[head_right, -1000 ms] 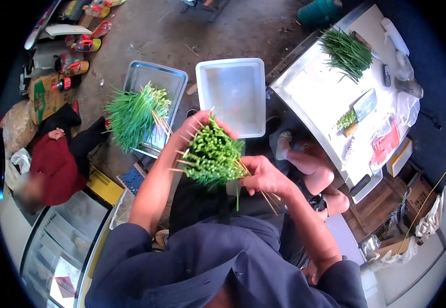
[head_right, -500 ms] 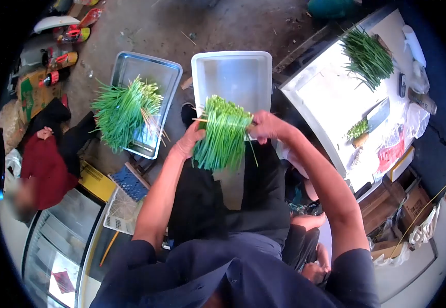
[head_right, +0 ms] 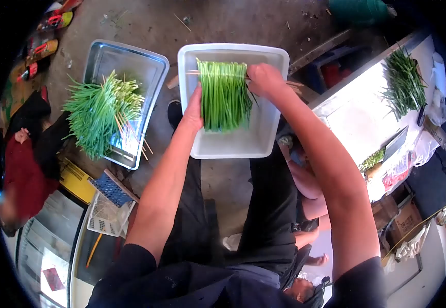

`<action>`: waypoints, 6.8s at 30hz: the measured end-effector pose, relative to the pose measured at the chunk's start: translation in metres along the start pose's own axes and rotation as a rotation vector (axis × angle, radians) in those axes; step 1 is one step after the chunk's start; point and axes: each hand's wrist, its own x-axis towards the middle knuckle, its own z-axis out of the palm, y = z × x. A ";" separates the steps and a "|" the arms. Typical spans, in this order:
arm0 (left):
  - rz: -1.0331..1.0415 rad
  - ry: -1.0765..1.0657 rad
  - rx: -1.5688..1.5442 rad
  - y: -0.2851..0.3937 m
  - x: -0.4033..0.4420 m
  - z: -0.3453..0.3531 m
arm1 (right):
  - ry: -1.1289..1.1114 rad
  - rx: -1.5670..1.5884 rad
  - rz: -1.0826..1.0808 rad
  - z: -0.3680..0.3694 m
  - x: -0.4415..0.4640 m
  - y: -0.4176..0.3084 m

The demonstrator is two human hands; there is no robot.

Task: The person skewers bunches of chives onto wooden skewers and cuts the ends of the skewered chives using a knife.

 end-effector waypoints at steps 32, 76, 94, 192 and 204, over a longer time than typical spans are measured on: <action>0.244 -0.282 1.931 0.100 -0.002 0.148 | 0.400 1.446 0.780 0.115 -0.063 -0.073; 0.302 0.932 1.675 0.176 -0.157 -0.104 | 0.041 1.171 0.117 0.056 -0.055 -0.289; 0.416 0.470 0.628 0.189 -0.252 -0.083 | -0.233 1.510 0.378 0.042 0.036 -0.417; 0.160 -0.937 0.433 0.215 -0.314 0.306 | 0.887 0.970 0.186 -0.250 -0.430 -0.296; -0.680 -0.917 0.762 0.119 -0.339 0.304 | 1.015 1.740 0.315 -0.205 -0.463 -0.250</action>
